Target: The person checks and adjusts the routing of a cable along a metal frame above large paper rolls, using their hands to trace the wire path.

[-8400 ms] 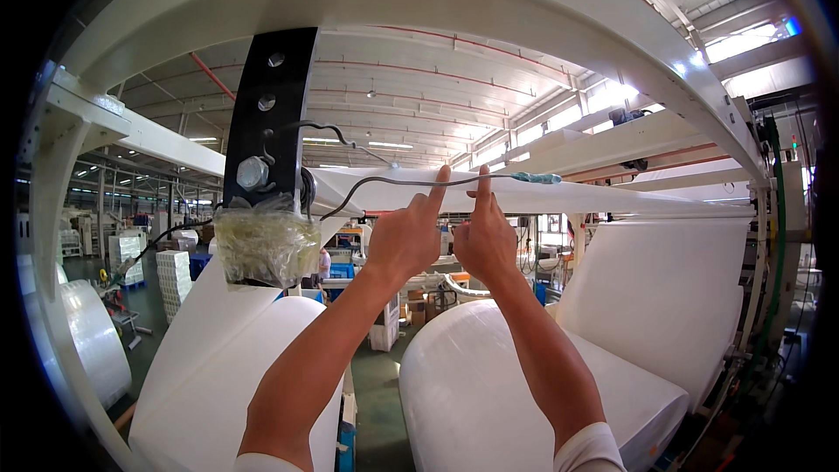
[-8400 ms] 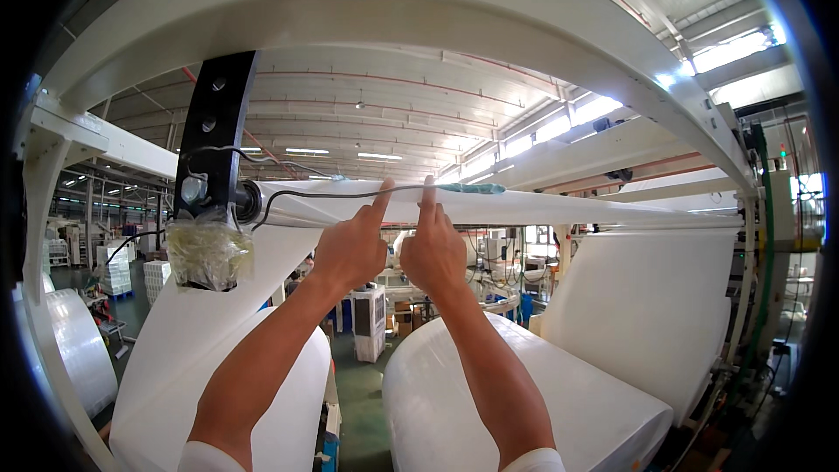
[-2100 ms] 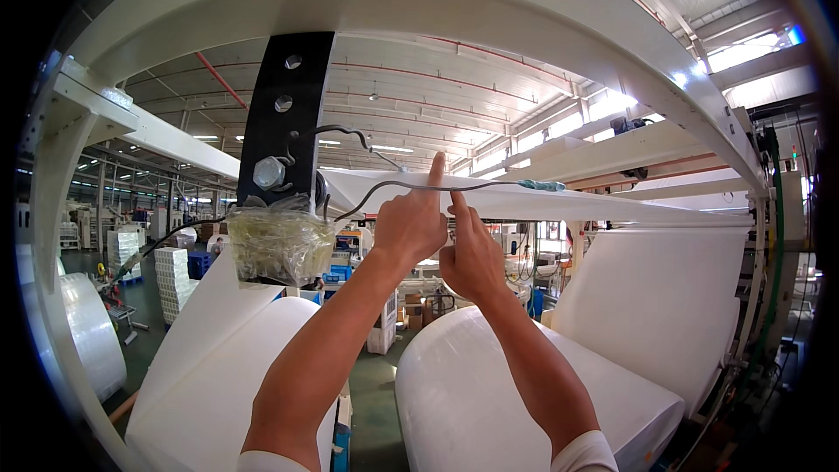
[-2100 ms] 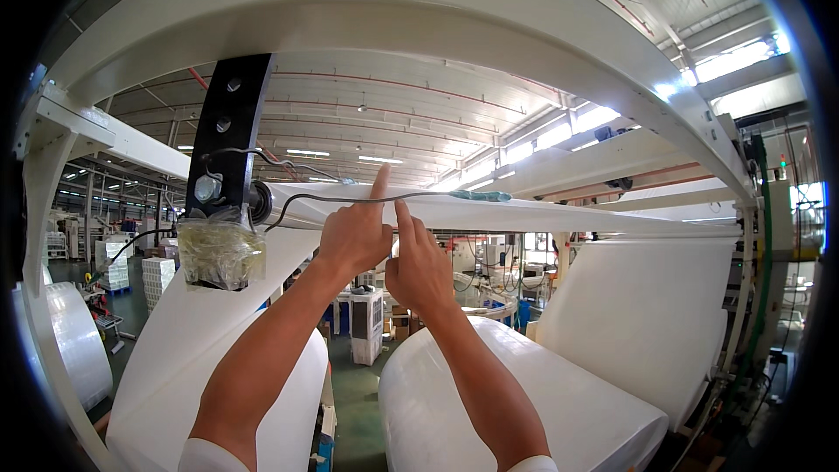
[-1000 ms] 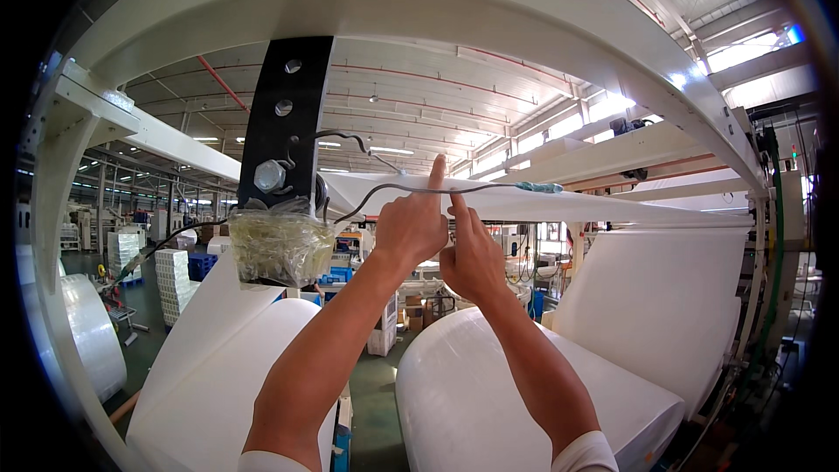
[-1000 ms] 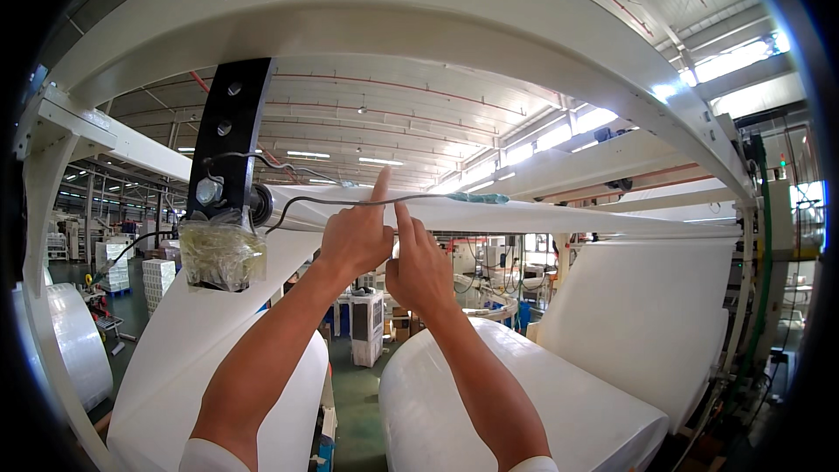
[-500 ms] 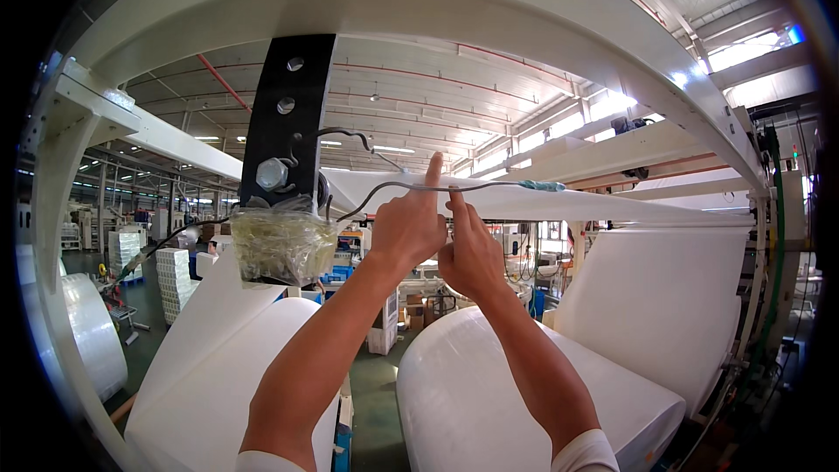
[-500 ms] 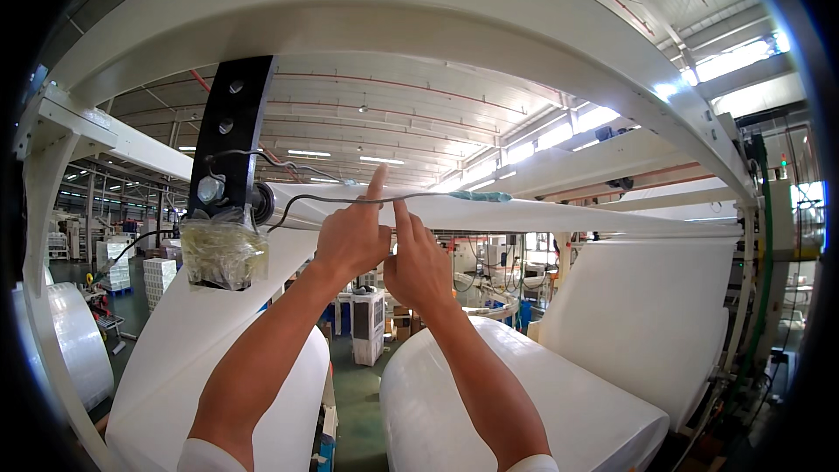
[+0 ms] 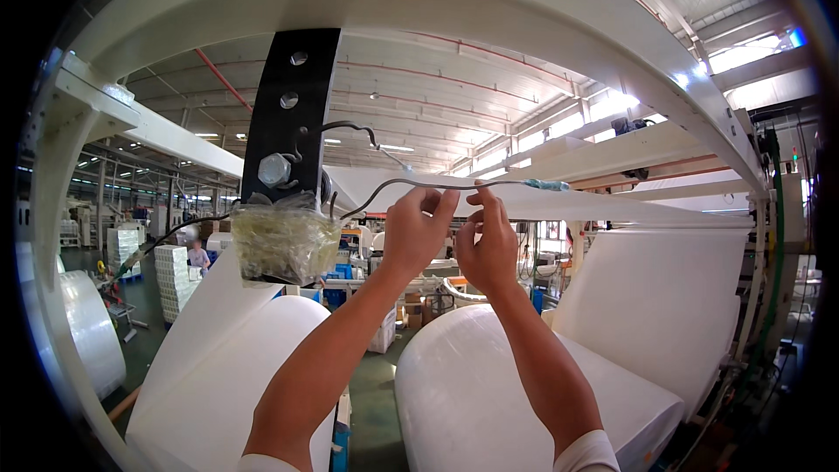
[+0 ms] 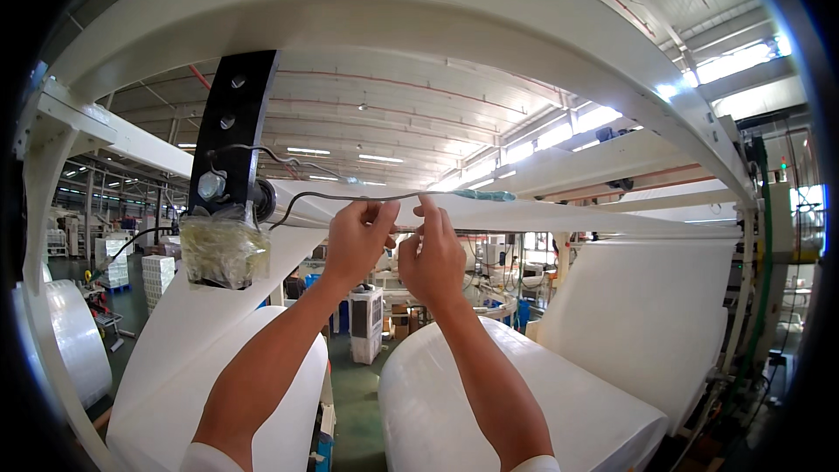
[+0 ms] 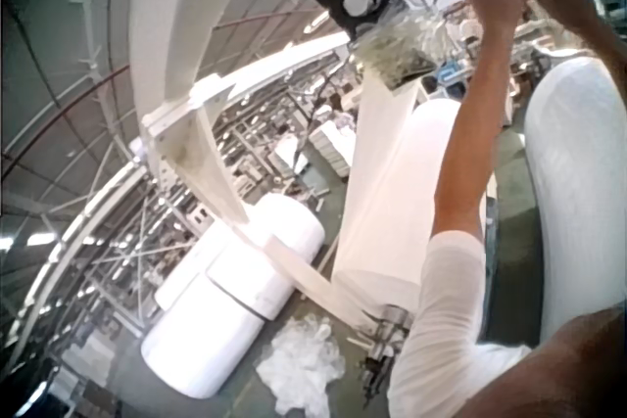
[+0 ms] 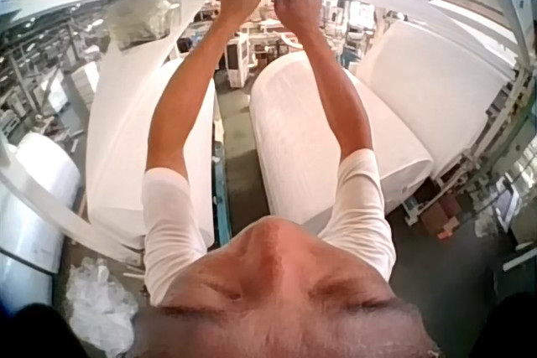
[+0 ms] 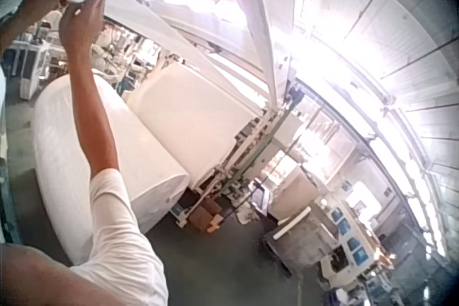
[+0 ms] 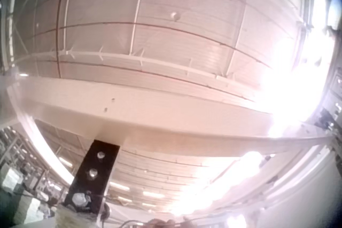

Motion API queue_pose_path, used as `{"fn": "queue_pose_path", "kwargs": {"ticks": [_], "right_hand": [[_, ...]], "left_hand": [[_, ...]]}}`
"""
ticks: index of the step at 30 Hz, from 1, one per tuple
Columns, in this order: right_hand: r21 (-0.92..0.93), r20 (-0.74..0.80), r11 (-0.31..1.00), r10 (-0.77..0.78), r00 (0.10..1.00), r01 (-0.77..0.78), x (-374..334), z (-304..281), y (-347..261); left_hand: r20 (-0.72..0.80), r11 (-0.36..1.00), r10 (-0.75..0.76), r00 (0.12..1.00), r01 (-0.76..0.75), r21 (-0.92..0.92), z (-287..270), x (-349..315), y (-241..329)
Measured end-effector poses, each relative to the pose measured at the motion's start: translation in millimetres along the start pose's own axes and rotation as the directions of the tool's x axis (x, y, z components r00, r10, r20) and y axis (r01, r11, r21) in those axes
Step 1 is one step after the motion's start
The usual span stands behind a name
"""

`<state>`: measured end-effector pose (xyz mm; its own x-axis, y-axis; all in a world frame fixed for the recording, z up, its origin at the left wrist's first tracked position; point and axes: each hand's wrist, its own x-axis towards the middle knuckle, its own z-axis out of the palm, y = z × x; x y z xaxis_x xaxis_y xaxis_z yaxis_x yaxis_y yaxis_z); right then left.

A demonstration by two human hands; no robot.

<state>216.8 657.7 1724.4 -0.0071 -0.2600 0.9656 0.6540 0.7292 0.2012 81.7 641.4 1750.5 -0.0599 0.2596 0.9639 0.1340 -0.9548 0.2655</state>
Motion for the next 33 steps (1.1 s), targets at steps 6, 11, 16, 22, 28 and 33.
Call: {"fn": "queue_pose_path", "kwargs": {"ticks": [6,11,16,22,28,33], "right_hand": [[-0.042,0.068,0.997,0.069,0.995,-0.066,-0.1,-2.2,-2.9],[-0.055,0.122,0.995,0.091,0.988,-0.085,0.2,-4.1,-0.9],[-0.061,0.17,0.993,0.106,0.98,-0.097,2.8,1.1,0.3],[-0.039,0.196,0.991,0.131,0.972,-0.126,5.5,4.2,-3.9],[-0.031,0.226,0.988,0.152,0.962,-0.149,3.6,5.5,-5.4],[-0.028,0.224,0.99,0.14,0.964,-0.138,-0.5,8.3,-2.9]], "left_hand": [[0.04,0.969,-0.236,0.971,0.239,-0.065,10.3,25.5,4.5],[0.027,0.971,-0.227,0.974,0.228,-0.073,10.1,26.9,-3.6],[0.059,0.947,-0.289,0.956,0.294,-0.128,10.5,29.4,3.4],[0.055,0.921,-0.345,0.937,0.349,-0.172,11.6,29.0,6.5],[0.074,0.936,-0.307,0.949,0.315,-0.157,9.0,26.9,1.5],[0.067,0.934,-0.319,0.945,0.326,-0.148,10.4,28.0,-0.7]]}}
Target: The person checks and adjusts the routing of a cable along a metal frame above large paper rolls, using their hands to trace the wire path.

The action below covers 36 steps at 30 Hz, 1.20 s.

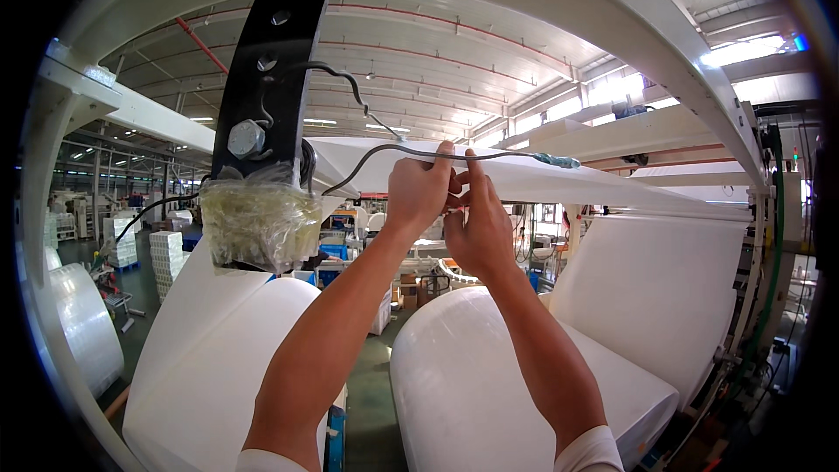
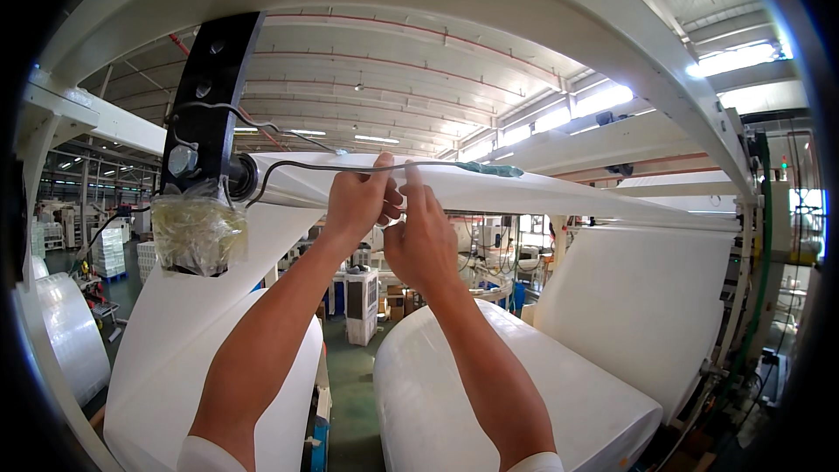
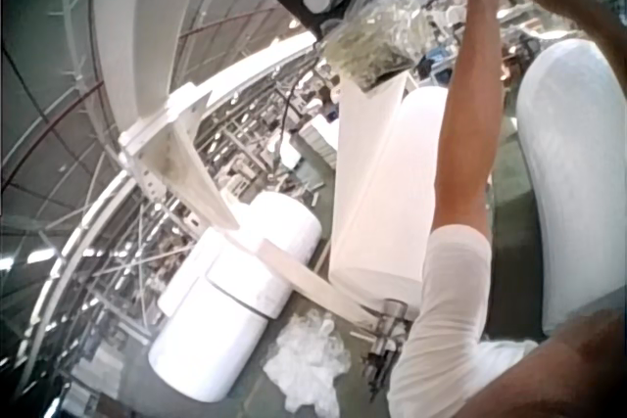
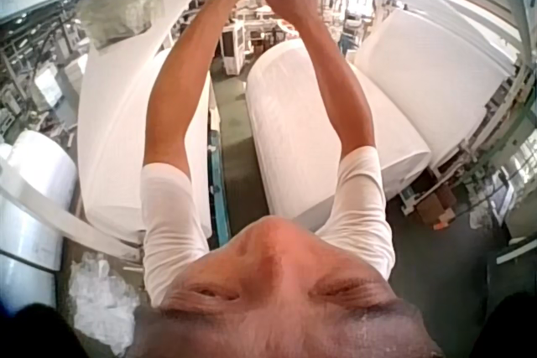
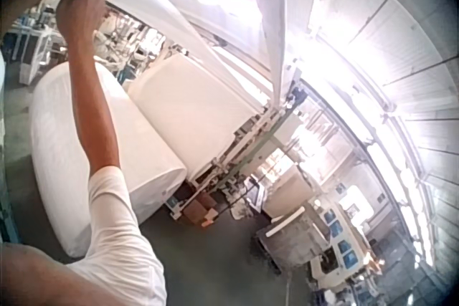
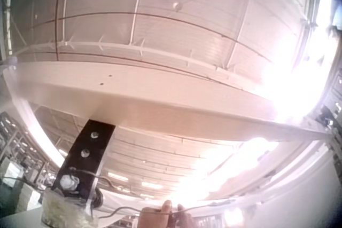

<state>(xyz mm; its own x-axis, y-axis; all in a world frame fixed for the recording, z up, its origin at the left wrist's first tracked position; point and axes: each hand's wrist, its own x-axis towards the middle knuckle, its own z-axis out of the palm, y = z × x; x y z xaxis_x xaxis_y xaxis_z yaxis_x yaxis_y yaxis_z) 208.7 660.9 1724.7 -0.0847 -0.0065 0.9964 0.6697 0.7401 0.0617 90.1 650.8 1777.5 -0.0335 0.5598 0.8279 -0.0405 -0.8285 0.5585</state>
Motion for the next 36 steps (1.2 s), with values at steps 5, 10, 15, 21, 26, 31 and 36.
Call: {"fn": "queue_pose_path", "kwargs": {"ticks": [5,10,15,21,26,31,36], "right_hand": [[-0.013,-0.011,1.0,-0.005,1.0,0.005,3.2,-1.8,1.7],[-0.001,0.006,1.0,0.009,1.0,-0.009,3.6,-2.3,0.7],[-0.003,0.003,1.0,-0.007,1.0,0.007,3.2,-1.4,2.6],[-0.033,0.002,0.999,-0.03,1.0,0.03,-1.4,-1.8,5.5],[0.0,-0.021,0.995,-0.095,0.995,0.096,-9.1,-3.7,6.9],[0.004,-0.045,0.996,-0.089,0.995,0.089,-14.5,-7.5,5.8],[0.013,-0.06,0.995,-0.102,0.993,0.103,-13.8,-6.6,6.4]], "left_hand": [[0.006,1.0,-0.001,1.0,0.001,-0.014,0.8,-0.6,0.8],[0.022,1.0,-0.015,1.0,0.015,0.015,-1.5,-0.1,-1.9],[0.018,0.999,-0.018,1.0,0.017,0.031,-1.6,0.2,-3.2],[0.018,1.0,-0.001,1.0,0.001,0.012,0.4,-1.5,-1.5],[0.027,0.999,0.037,0.999,-0.038,0.03,-1.4,-0.7,-4.2],[0.071,0.99,0.089,0.993,-0.096,0.098,-9.5,-0.8,-11.2],[0.05,0.993,0.105,0.993,-0.108,0.054,-6.4,2.3,-3.2]]}}
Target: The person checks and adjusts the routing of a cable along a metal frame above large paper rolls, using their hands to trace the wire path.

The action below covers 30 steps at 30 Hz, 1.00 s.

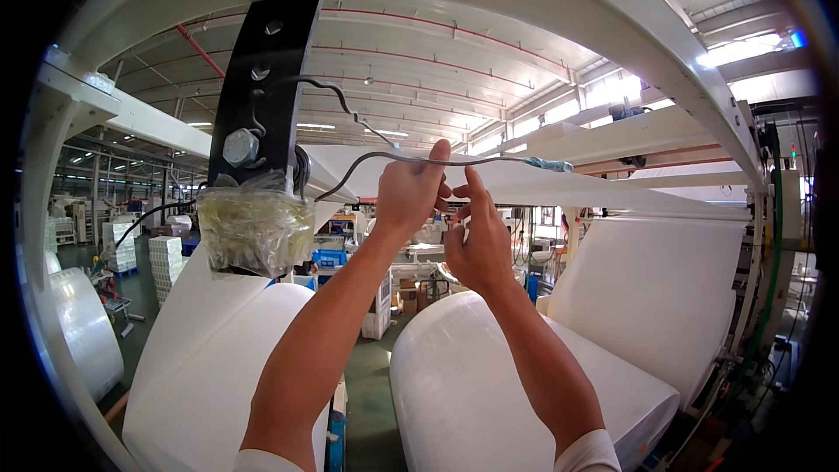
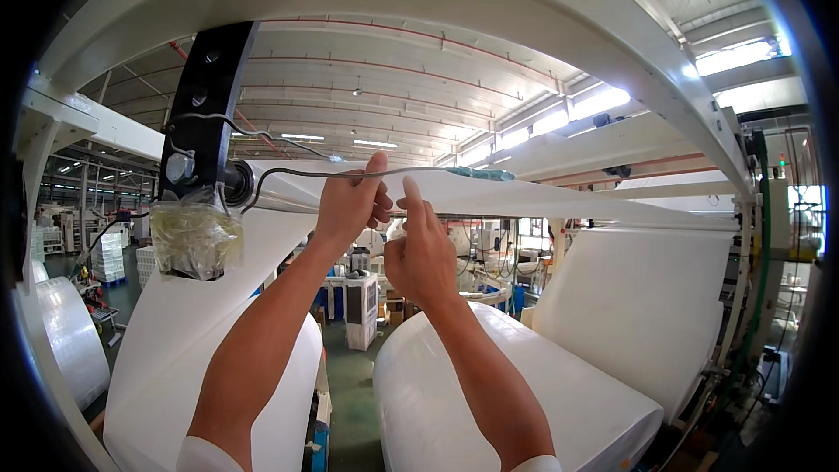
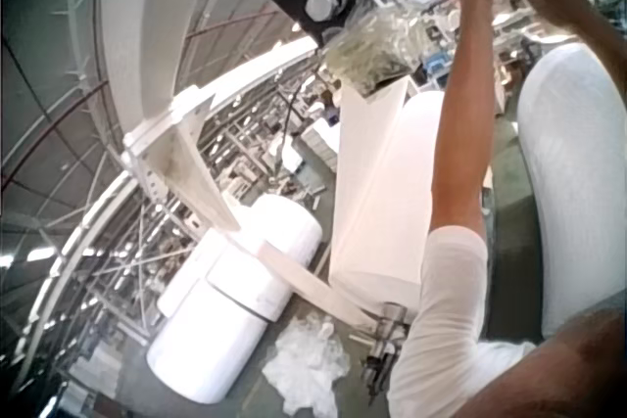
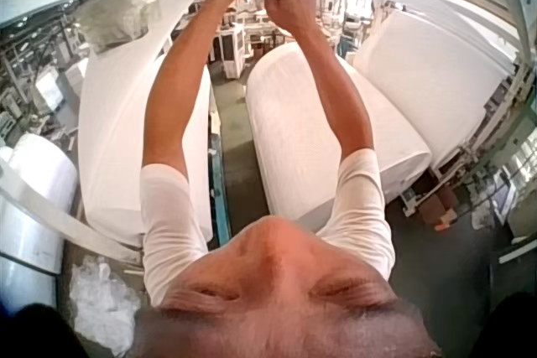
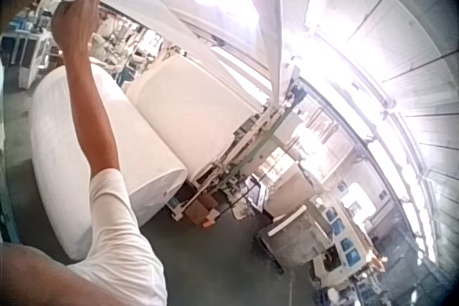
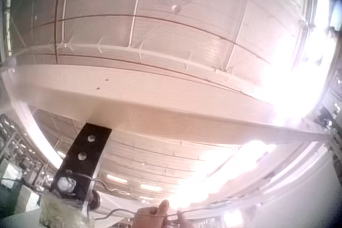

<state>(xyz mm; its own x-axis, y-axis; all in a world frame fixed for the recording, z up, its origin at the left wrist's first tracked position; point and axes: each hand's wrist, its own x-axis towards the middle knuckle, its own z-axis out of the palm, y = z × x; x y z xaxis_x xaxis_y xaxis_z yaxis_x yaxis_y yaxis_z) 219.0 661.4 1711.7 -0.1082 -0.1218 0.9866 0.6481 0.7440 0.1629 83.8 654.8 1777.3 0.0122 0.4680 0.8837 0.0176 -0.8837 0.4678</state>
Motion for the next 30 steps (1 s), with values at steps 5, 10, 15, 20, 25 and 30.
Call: {"fn": "queue_pose_path", "kwargs": {"ticks": [5,10,15,20,25,30], "right_hand": [[0.0,-0.01,1.0,0.0,1.0,0.0,2.7,1.0,-0.7],[0.014,-0.002,1.0,0.022,1.0,-0.022,9.5,-0.2,-1.7],[-0.018,0.05,0.997,0.077,0.996,-0.076,12.1,-2.8,-3.1],[0.019,0.088,0.991,0.129,0.988,-0.131,20.0,-6.3,-10.9],[0.061,0.114,0.982,0.173,0.978,-0.181,25.1,-6.7,-10.1],[0.062,0.13,0.978,0.191,0.973,-0.201,27.2,-8.3,-12.8]], "left_hand": [[-0.048,0.999,-0.033,0.998,0.035,0.028,5.2,3.9,1.7],[-0.075,0.997,-0.063,0.995,0.066,0.037,5.4,-1.3,8.4],[-0.058,0.996,-0.063,0.996,0.066,0.054,2.8,-1.0,5.0],[-0.05,0.995,-0.071,0.996,0.074,0.07,1.8,-0.5,4.2],[-0.069,0.994,-0.059,0.996,0.064,0.086,4.1,-1.7,5.4],[-0.079,0.994,-0.056,0.995,0.063,0.085,4.2,-2.2,5.7]]}}
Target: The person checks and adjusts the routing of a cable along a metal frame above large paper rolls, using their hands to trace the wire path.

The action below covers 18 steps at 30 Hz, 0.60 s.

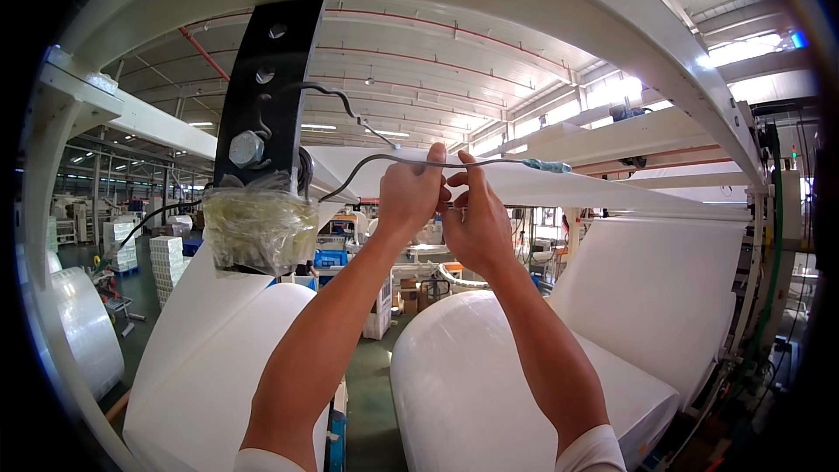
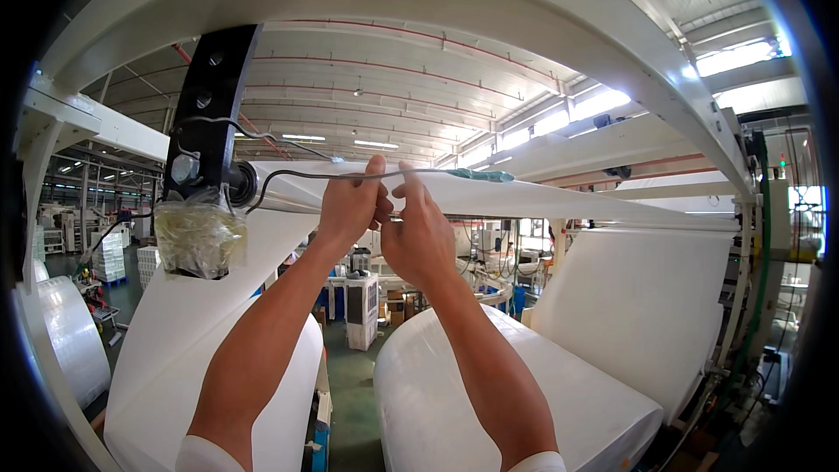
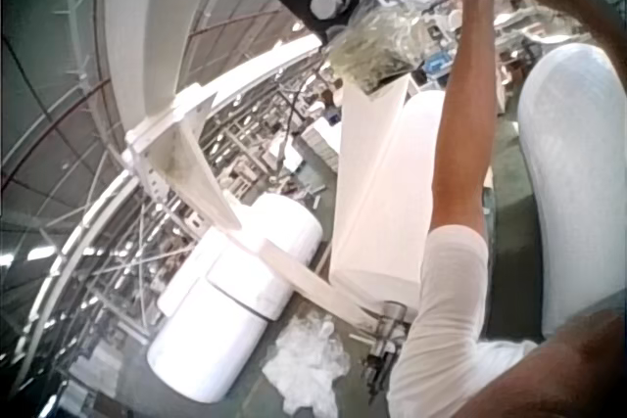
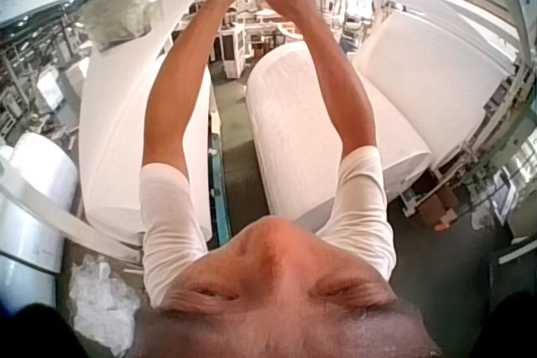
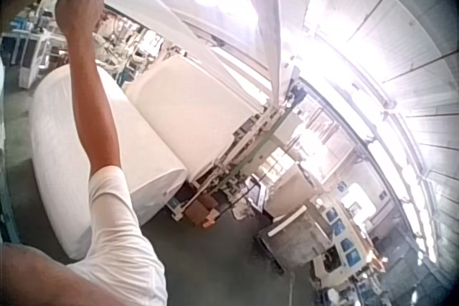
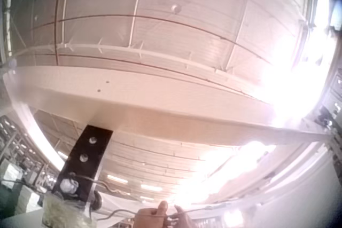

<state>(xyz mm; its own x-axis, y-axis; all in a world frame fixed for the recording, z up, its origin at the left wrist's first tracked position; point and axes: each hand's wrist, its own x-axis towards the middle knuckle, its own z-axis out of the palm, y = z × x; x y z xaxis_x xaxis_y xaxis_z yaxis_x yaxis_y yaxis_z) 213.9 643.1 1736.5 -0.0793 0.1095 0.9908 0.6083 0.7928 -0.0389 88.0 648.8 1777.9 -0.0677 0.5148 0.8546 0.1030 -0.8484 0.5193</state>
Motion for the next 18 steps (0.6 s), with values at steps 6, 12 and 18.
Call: {"fn": "queue_pose_path", "kwargs": {"ticks": [6,12,18], "right_hand": [[-0.015,-0.009,1.0,-0.021,1.0,0.021,-0.2,2.3,2.5],[-0.02,-0.009,1.0,-0.018,1.0,0.018,-0.7,2.4,2.5],[0.013,0.011,1.0,0.005,1.0,-0.006,-0.6,0.1,-1.3]], "left_hand": [[0.008,1.0,0.006,1.0,-0.006,-0.01,-1.1,1.1,-1.5],[0.015,1.0,0.014,1.0,-0.014,-0.012,-3.0,-0.3,0.4],[0.017,0.999,0.01,1.0,-0.009,-0.032,-4.3,-1.8,1.4]]}}
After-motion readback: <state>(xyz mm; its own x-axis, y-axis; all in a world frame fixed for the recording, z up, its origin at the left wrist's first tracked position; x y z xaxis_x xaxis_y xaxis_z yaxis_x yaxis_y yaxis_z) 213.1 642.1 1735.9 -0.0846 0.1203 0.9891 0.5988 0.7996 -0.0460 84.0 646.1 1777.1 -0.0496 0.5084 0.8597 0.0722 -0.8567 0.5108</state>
